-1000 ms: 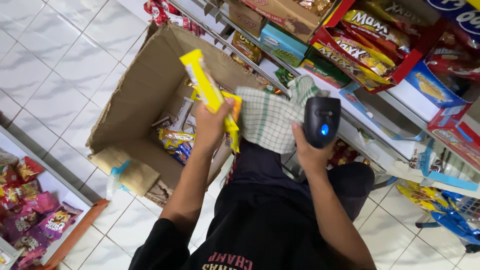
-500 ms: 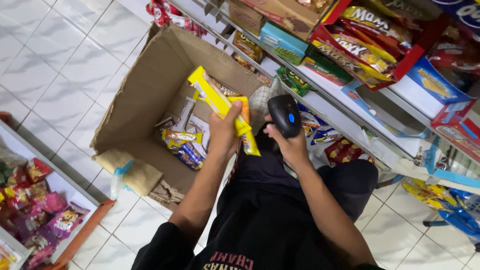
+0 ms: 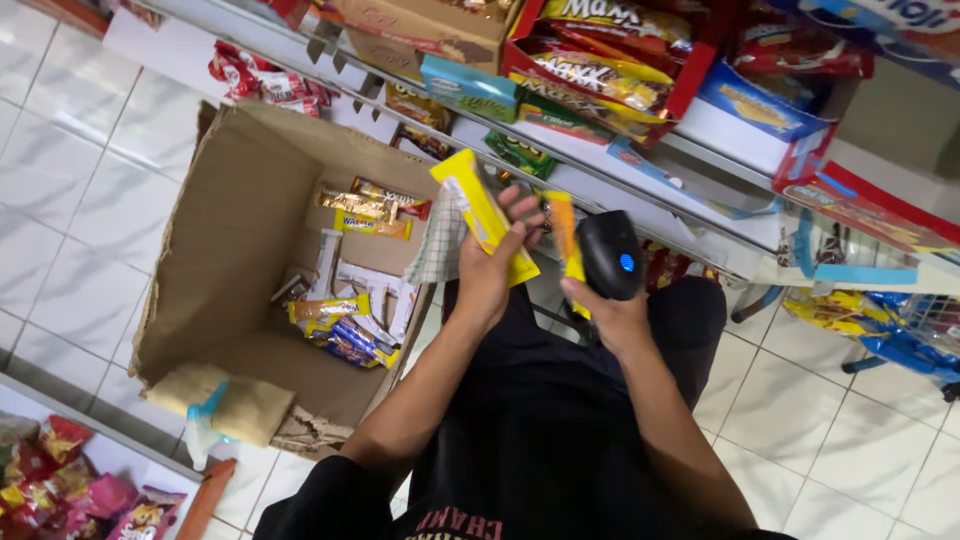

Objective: The person sits on the floor in a store aisle and uses a barcode scanner to scan various snack packages, including wafers and biscuits, taken from a cardboard box. After scanning, the person places the items onto the metal shelves.

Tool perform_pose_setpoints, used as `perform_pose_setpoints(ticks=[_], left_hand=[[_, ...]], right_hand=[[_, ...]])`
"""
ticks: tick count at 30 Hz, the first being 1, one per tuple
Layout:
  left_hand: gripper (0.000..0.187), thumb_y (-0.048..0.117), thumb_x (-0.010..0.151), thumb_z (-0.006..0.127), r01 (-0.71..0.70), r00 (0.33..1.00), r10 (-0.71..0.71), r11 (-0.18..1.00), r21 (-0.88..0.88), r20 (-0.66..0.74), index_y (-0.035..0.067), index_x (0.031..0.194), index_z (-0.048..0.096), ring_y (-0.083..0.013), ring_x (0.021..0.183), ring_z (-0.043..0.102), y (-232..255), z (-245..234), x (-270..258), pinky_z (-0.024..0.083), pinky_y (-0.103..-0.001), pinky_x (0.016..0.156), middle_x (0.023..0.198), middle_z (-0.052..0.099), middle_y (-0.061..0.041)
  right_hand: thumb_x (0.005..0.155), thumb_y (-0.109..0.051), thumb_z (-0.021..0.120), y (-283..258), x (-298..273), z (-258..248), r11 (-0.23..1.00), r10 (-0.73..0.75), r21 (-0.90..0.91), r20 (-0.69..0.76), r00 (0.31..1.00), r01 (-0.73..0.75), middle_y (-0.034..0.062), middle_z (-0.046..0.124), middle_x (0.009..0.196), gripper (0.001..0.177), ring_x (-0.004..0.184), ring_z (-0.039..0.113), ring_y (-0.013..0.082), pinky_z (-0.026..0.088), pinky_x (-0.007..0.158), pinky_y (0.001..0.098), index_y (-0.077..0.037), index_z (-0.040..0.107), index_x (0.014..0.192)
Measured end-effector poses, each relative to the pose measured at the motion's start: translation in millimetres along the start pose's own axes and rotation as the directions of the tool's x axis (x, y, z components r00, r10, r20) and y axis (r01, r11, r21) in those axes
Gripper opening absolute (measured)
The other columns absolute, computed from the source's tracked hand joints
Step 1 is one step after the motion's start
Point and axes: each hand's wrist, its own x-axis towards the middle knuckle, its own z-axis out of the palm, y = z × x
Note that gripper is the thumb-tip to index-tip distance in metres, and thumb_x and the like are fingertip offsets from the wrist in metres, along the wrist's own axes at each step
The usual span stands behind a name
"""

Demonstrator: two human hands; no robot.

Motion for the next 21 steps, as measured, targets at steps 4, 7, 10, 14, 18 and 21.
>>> perform_pose_setpoints(ticks=[4, 7, 10, 14, 18, 21], left_hand=[[0.042, 0.007, 0.1, 0.06, 0.055, 0.99, -0.064, 0.996, 0.075, 0.125, 0.005, 0.141, 0.052, -0.0187, 0.111, 0.067, -27, 4, -2, 0.054, -0.031, 0.093, 0.128, 0.068, -0.01], [0.034, 0.01, 0.104, 0.064, 0.168, 0.981, -0.183, 0.968, 0.185, 0.068, -0.003, 0.135, 0.062, -0.0155, 0.107, 0.064, -57, 10, -10, 0.054, -0.031, 0.091, 0.12, 0.067, -0.01], [0.034, 0.016, 0.103, 0.064, 0.199, 0.973, -0.204, 0.979, 0.053, 0.108, 0.0, 0.133, 0.062, -0.0114, 0.103, 0.066, -70, 13, -14, 0.054, -0.028, 0.089, 0.118, 0.07, -0.007], [0.035, 0.01, 0.096, 0.073, 0.2, 0.968, -0.225, 0.96, 0.198, 0.109, -0.002, 0.128, 0.063, -0.014, 0.097, 0.069, -61, 7, -17, 0.057, -0.031, 0.086, 0.112, 0.072, -0.007], [0.041, 0.008, 0.09, 0.077, 0.224, 0.961, -0.259, 0.937, 0.267, 0.102, -0.001, 0.128, 0.064, -0.0124, 0.097, 0.07, -50, 8, -16, 0.057, -0.029, 0.086, 0.111, 0.073, -0.005], [0.043, 0.009, 0.088, 0.079, 0.176, 0.951, -0.259, 0.904, 0.39, 0.17, -0.001, 0.127, 0.064, -0.0097, 0.096, 0.068, -44, 7, -16, 0.056, -0.028, 0.085, 0.11, 0.073, -0.004]], right_hand=[[0.079, -0.009, 0.091, -9, -4, -15, 0.967, 0.005, -0.25, -0.156, 0.988, -0.045, 0.0073, 0.071, 0.112, 0.055, 0.095, 0.068, 0.0142, 0.057, 0.085, 0.0293, 0.0, 0.066, 0.126], [0.074, -0.013, 0.091, -14, -8, -8, 0.922, -0.233, -0.341, -0.119, 0.965, 0.181, 0.0059, 0.069, 0.112, 0.061, 0.097, 0.067, 0.0124, 0.056, 0.085, 0.0284, 0.0, 0.059, 0.125], [0.08, -0.014, 0.088, -15, -8, -11, 0.92, -0.222, -0.344, -0.059, 0.973, 0.189, 0.0046, 0.072, 0.103, 0.047, 0.089, 0.069, 0.0115, 0.058, 0.081, 0.0273, -0.001, 0.065, 0.119], [0.082, -0.014, 0.086, -8, -13, -27, 0.955, -0.042, -0.296, -0.126, 0.991, 0.002, 0.0041, 0.074, 0.1, 0.039, 0.087, 0.07, 0.011, 0.057, 0.079, 0.0272, -0.001, 0.069, 0.115], [0.084, -0.01, 0.084, -4, -9, -38, 0.97, -0.029, -0.244, -0.15, 0.988, -0.008, 0.0042, 0.073, 0.1, 0.038, 0.089, 0.069, 0.0113, 0.056, 0.081, 0.027, -0.002, 0.069, 0.118], [0.088, -0.002, 0.081, 2, -1, -36, 0.999, -0.051, 0.002, -0.214, 0.976, 0.053, 0.0054, 0.071, 0.107, 0.037, 0.097, 0.068, 0.0133, 0.056, 0.088, 0.0283, -0.002, 0.067, 0.122]])
